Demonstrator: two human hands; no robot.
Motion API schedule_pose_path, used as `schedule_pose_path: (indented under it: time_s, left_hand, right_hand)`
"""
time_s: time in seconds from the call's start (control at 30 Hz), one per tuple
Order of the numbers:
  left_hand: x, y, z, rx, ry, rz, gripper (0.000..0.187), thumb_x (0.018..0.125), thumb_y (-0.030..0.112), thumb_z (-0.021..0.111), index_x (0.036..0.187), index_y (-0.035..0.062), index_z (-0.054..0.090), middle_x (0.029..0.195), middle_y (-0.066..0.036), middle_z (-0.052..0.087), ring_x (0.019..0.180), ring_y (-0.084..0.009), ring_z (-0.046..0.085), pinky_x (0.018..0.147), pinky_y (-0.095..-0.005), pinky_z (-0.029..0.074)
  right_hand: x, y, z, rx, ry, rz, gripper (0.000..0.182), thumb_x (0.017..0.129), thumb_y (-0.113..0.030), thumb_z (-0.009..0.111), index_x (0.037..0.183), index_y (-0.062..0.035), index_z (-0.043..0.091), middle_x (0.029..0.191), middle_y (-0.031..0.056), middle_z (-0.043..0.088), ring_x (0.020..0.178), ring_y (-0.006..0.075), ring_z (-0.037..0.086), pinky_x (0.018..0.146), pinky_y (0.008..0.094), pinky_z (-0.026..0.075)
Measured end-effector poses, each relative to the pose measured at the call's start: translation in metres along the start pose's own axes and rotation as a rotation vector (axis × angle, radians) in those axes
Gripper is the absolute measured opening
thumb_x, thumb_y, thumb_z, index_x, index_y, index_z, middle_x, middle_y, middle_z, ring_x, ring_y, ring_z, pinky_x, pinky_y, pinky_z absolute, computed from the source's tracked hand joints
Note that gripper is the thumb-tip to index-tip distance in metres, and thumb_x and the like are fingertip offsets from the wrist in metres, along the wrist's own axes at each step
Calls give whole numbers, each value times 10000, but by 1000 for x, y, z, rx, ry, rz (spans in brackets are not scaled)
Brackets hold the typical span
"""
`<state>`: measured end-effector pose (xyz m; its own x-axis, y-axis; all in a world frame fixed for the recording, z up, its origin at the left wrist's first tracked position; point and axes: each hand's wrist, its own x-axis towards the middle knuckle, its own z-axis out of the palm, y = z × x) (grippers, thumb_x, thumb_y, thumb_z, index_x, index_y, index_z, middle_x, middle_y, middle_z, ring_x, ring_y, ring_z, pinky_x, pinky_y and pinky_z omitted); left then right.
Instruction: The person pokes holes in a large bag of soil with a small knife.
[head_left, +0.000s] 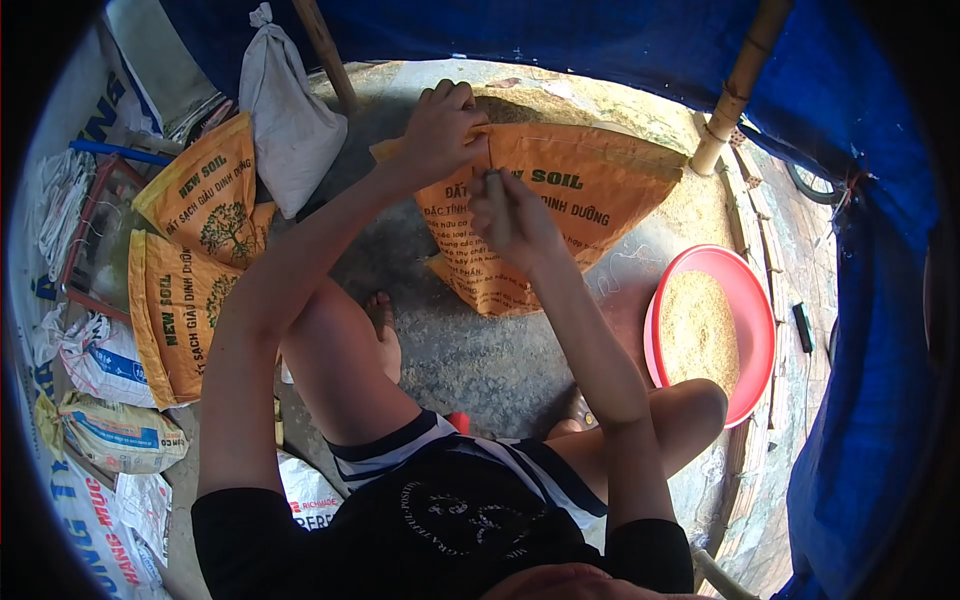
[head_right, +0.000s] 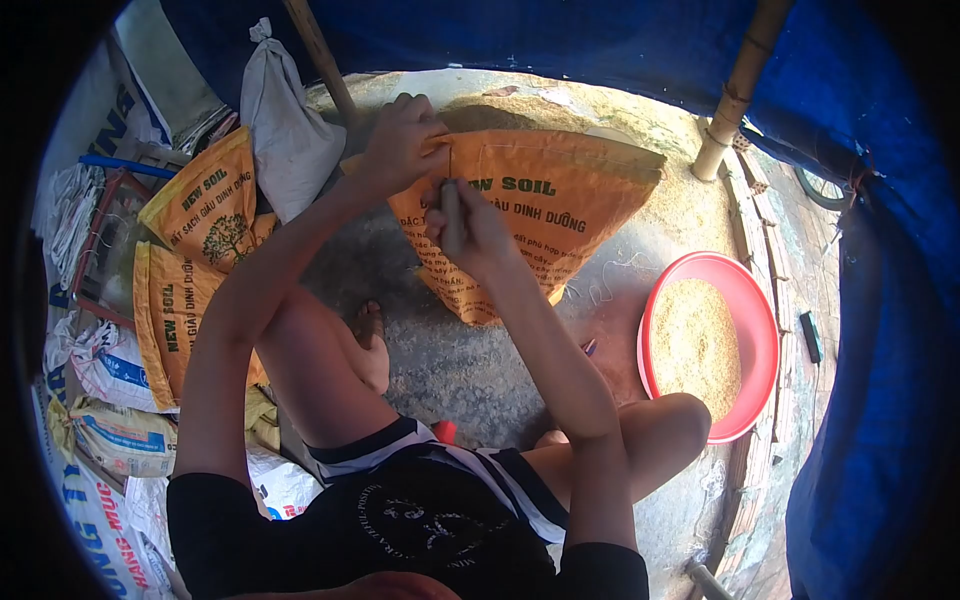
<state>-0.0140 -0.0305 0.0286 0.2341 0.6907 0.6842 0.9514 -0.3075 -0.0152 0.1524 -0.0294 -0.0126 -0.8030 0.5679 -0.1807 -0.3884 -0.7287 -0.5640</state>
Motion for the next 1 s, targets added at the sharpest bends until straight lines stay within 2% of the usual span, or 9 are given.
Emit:
schedule_pose_path:
  time_s: [0.17,0.2,0.27,0.6,0.87,1.0]
  left_hand:
    - [1,0,-1,49,10,55,172,695,192,616,815,70,623,814,-46,454,815,-210,445,737,-349,344]
    - [1,0,0,61,13,73,179,698,190,613,825,64,615,817,-44,450,823,-208,444,736,-350,342]
    - [0,1,3,84,9,85,185,700,191,611,830,59,609,823,-43,447,831,-208,443,736,-351,340]
    - [2,4,4,114,7,114,168,722,176,592,842,58,581,848,-43,442,845,-200,442,743,-352,334]
    - [3,0,7,86,-9,113,185,735,174,588,874,52,589,858,-48,446,844,-204,442,734,-355,335]
    - [0,-1,9,74,-30,96,205,738,191,597,867,31,588,843,-58,447,825,-214,438,725,-360,336]
  right_hand:
    - [7,-2,-15,649,-343,231,219,925,-235,439,991,-27,447,766,61,530,537,115,464,435,253,398]
    - [4,0,-9,648,-343,231,219,925,-235,439,991,-27,447,766,61,530,537,115,464,435,253,398]
    - [-2,5,4,-656,141,-213,228,905,-235,468,963,-17,438,658,65,526,478,142,484,430,283,414]
    - [-4,-18,-2,-172,-63,25,221,906,-237,416,909,-16,439,613,73,505,421,148,464,422,317,446]
    - [-3,-4,-3,-1101,103,-426,208,901,-208,414,932,-10,469,608,98,524,443,166,528,425,308,456]
    - [-8,-8,-2,-1280,151,-472,231,904,-208,411,915,15,470,565,105,536,421,177,540,396,303,442]
